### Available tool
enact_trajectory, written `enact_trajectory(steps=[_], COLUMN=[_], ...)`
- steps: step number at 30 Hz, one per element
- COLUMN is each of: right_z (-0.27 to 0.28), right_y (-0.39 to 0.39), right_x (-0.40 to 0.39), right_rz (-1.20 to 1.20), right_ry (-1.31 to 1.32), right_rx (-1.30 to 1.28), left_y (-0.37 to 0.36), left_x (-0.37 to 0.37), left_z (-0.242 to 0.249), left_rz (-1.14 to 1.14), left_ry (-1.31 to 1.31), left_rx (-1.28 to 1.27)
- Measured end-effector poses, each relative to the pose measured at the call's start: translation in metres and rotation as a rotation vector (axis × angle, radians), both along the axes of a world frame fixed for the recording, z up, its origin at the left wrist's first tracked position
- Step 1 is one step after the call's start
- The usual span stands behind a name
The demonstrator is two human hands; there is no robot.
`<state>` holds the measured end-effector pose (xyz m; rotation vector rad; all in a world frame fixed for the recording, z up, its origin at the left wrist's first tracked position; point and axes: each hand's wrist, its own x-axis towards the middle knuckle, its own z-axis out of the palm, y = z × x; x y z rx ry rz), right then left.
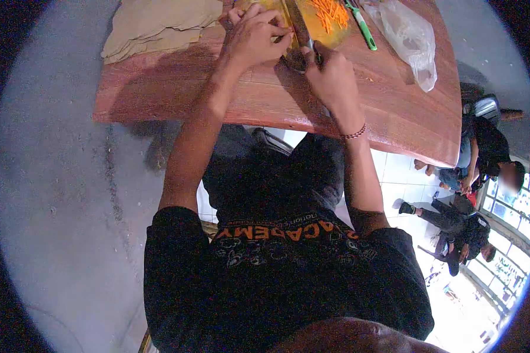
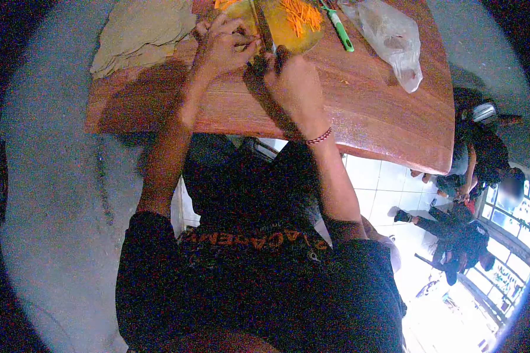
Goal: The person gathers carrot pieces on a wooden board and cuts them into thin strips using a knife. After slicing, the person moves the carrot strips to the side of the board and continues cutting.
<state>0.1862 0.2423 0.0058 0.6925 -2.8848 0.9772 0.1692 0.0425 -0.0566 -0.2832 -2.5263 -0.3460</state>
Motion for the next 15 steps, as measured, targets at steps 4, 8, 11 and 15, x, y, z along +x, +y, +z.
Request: enact_trajectory(steps=[4, 8, 11, 15], right_z=[0.004, 0.005, 0.002, -0.001], right_y=[-0.001, -0.006, -0.009, -0.012], right_x=[0.003, 0.007, 0.003, -0.017], right_rz=[0.014, 0.002, 0.037, 0.048], right_ry=[0.035, 0.055, 0.079, 0.107], right_rx=[0.035, 0.060, 0.093, 0.062], left_y=[0.003, 0.003, 0.003, 0.004], left_x=[0.003, 0.003, 0.001, 0.001], left_z=[0.005, 0.005, 0.002, 0.003], left_rz=[-0.006, -0.023, -0.008, -0.017], left_ry=[0.000, 0.071, 0.054, 0.092], left_rx=[0.044, -0.004, -0.004, -0.012])
